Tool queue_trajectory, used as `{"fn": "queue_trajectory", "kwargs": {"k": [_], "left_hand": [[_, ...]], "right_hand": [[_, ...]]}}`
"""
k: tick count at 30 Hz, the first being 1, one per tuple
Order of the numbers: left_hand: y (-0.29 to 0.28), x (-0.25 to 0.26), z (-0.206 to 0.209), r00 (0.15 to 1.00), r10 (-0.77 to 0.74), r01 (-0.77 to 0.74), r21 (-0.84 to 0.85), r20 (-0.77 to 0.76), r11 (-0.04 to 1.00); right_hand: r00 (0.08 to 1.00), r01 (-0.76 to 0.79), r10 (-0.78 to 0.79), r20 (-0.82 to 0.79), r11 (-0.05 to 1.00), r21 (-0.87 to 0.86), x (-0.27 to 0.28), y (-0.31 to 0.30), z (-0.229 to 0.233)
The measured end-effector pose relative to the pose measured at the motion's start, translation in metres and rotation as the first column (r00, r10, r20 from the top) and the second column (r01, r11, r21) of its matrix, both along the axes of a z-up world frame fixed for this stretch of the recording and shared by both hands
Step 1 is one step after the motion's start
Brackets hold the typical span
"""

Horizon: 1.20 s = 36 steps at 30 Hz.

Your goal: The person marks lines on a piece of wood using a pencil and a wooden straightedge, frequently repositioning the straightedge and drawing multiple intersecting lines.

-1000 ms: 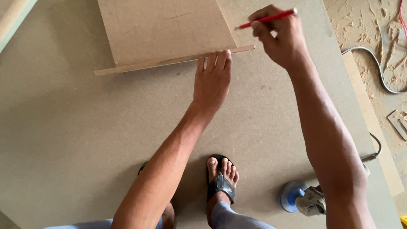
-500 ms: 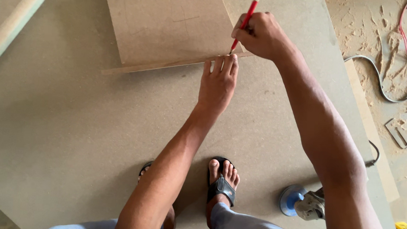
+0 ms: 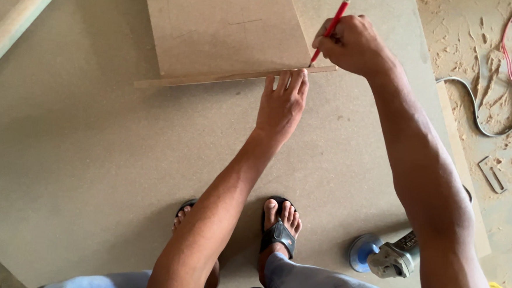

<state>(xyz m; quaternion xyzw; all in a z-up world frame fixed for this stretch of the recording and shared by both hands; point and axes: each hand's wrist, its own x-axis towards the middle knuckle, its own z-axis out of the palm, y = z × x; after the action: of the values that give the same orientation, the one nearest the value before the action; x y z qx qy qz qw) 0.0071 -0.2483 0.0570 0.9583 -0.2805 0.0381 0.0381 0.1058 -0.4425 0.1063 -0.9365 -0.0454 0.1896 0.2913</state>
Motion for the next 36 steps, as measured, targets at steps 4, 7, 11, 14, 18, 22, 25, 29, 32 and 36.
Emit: {"fn": "queue_trajectory", "kwargs": {"k": [4, 7, 11, 14, 18, 22, 25, 29, 32, 36], "left_hand": [[-0.002, 0.002, -0.002, 0.999, -0.016, 0.018, 0.064, -0.036, 0.998], [0.000, 0.001, -0.002, 0.997, -0.025, 0.027, 0.030, -0.070, 0.999], [0.000, 0.002, 0.001, 0.998, -0.029, 0.032, 0.050, -0.050, 0.998], [0.002, 0.004, 0.001, 0.997, -0.041, 0.045, 0.065, -0.063, 0.997], [0.002, 0.001, -0.005, 0.999, -0.038, 0.038, 0.020, -0.031, 0.999], [0.004, -0.004, -0.008, 0.998, -0.035, 0.034, -0.039, -0.043, 0.999], [0.007, -0.011, -0.018, 0.996, -0.018, 0.004, -0.163, -0.083, 0.987], [0.013, -0.035, -0.024, 0.989, 0.078, -0.117, -0.344, -0.125, 0.932], [0.025, -0.036, -0.027, 0.954, 0.299, -0.239, -0.628, -0.010, 0.741], [0.076, -0.016, -0.045, 0.682, 0.713, -0.606, -0.671, -0.161, 0.428]], "right_hand": [[0.999, -0.047, 0.048, -0.020, 0.998, 0.052, 0.000, 0.021, -0.005], [0.990, -0.102, 0.093, 0.109, 0.992, 0.078, -0.001, 0.023, -0.013], [0.989, -0.135, 0.126, -0.077, 0.983, -0.122, 0.007, -0.003, -0.012], [0.989, -0.148, 0.137, -0.060, 0.957, -0.250, 0.008, -0.027, 0.007], [0.908, -0.237, 0.220, 0.356, 0.972, 0.002, -0.013, -0.032, 0.000], [0.761, -0.377, 0.340, 0.553, 0.925, -0.049, -0.044, -0.010, -0.039], [0.749, -0.274, 0.273, 0.603, 0.957, -0.094, -0.067, -0.003, -0.048], [0.765, -0.202, 0.218, 0.606, 0.975, -0.097, -0.080, -0.002, -0.062], [0.768, -0.127, 0.112, 0.631, 0.992, -0.021, -0.074, -0.006, -0.077], [0.845, 0.189, -0.282, 0.455, 0.952, 0.240, -0.067, 0.003, -0.089]]}}
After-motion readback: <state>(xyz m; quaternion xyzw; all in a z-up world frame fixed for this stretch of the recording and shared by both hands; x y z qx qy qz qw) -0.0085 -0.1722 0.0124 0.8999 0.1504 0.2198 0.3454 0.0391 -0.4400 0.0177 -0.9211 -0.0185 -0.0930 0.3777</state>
